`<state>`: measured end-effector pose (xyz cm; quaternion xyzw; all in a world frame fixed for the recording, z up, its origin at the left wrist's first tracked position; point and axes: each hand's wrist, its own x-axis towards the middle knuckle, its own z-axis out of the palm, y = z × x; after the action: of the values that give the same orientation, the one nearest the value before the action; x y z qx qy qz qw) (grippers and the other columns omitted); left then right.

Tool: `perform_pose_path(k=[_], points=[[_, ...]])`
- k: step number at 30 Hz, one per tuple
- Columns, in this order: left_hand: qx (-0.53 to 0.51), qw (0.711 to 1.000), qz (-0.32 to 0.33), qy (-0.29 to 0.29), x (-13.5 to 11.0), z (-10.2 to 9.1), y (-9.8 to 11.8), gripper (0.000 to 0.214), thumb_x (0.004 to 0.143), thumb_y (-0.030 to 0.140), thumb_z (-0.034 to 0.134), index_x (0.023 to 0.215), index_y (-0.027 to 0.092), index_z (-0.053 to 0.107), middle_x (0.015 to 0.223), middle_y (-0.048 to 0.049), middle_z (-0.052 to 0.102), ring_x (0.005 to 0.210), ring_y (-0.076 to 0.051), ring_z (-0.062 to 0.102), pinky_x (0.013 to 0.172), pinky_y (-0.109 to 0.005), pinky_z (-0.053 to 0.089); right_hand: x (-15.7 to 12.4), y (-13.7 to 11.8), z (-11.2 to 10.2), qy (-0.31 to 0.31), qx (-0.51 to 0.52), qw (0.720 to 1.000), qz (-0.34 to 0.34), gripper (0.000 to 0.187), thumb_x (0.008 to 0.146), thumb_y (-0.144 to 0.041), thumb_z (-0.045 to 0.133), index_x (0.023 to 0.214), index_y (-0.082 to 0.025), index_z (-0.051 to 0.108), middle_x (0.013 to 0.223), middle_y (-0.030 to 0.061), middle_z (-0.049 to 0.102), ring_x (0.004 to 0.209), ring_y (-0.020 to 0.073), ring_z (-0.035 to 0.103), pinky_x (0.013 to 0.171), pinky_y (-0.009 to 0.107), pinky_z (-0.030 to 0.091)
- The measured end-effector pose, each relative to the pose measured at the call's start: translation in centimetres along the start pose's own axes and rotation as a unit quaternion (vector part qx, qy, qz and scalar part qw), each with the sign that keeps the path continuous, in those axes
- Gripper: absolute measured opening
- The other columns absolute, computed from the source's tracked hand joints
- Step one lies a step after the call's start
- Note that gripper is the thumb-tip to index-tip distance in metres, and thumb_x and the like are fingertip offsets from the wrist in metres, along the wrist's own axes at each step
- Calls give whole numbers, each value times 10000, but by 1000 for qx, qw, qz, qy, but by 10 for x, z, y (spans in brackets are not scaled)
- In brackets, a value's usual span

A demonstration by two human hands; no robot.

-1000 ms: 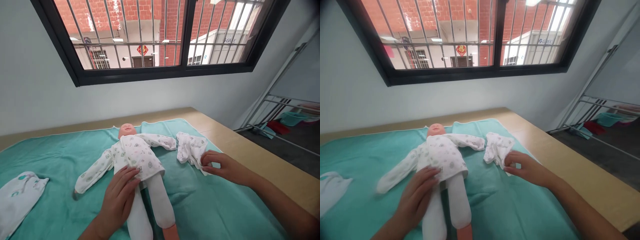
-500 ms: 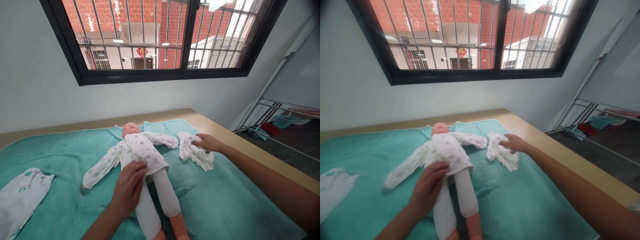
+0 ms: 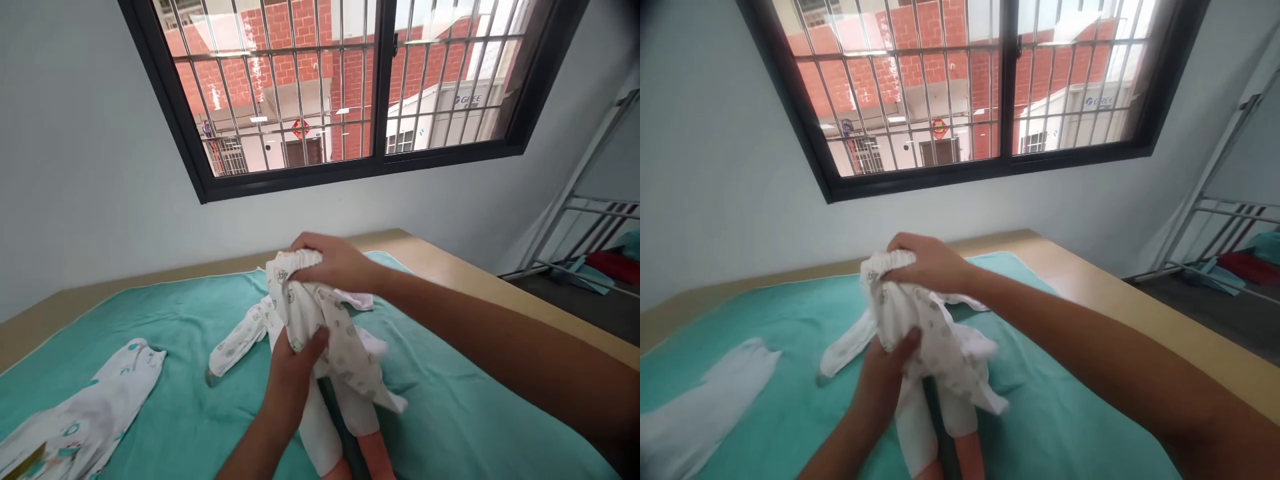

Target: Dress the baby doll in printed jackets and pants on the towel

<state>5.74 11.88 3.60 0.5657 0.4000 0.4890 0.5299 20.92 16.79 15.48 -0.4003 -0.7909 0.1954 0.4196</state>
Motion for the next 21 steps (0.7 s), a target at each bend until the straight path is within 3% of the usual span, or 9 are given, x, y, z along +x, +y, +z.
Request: perform_pose_path(k=[4,6,8,12,15,17,21], points=[[49,998,32,-22,-46,-40,6,409,918,487,530,1244,272,650,1095,-62,740,1002,-301,701,743,-430,617,8,-14,-23,38,27,998,-52,311,756,-379,715,1029,-230,710,1078,2,651,1043,239,599,905,377,446],[92,990,91,-61,-70,-60,5,395,922,462,517,1287,357,624,1043,-37,752,954,-305,711,695,-443,623,-8,-19,-21,59,35,997,-44,331,778,-386,714,1079,-248,714,1118,14,640,1076,251,595,912,389,456],[121,981,130,-74,-86,-70,6,391,877,461,581,1261,407,634,1005,-30,754,941,-323,706,661,-445,621,-34,-19,-7,37,58,997,-23,345,801,-387,715,1128,-280,709,1136,17,636,1080,249,595,902,385,473],[72,988,136,13,-79,-64,7,428,794,540,671,1179,354,652,1111,-41,709,989,-303,675,727,-411,610,-88,-2,42,-79,162,984,-1,359,900,-337,629,1258,-316,652,1109,31,630,1040,212,592,897,370,496],[37,991,127,33,-65,-48,1,330,737,473,761,951,243,659,1117,-63,663,1034,-257,624,826,-339,558,-115,16,70,-81,200,976,-2,368,925,-298,609,1292,-326,634,1109,44,582,1036,186,565,931,352,476],[21,995,92,29,-63,-41,-4,251,777,392,744,745,191,597,969,-53,638,907,-193,606,771,-275,519,-124,27,77,-58,230,971,14,316,903,-312,654,1217,-302,683,1109,47,562,1042,182,553,927,334,469],[-88,996,19,-11,-74,-34,-2,435,783,399,733,577,168,428,702,4,503,606,-100,466,549,-211,407,-132,38,74,-79,364,925,69,155,843,-337,732,881,-187,732,935,29,595,854,146,581,757,268,491]])
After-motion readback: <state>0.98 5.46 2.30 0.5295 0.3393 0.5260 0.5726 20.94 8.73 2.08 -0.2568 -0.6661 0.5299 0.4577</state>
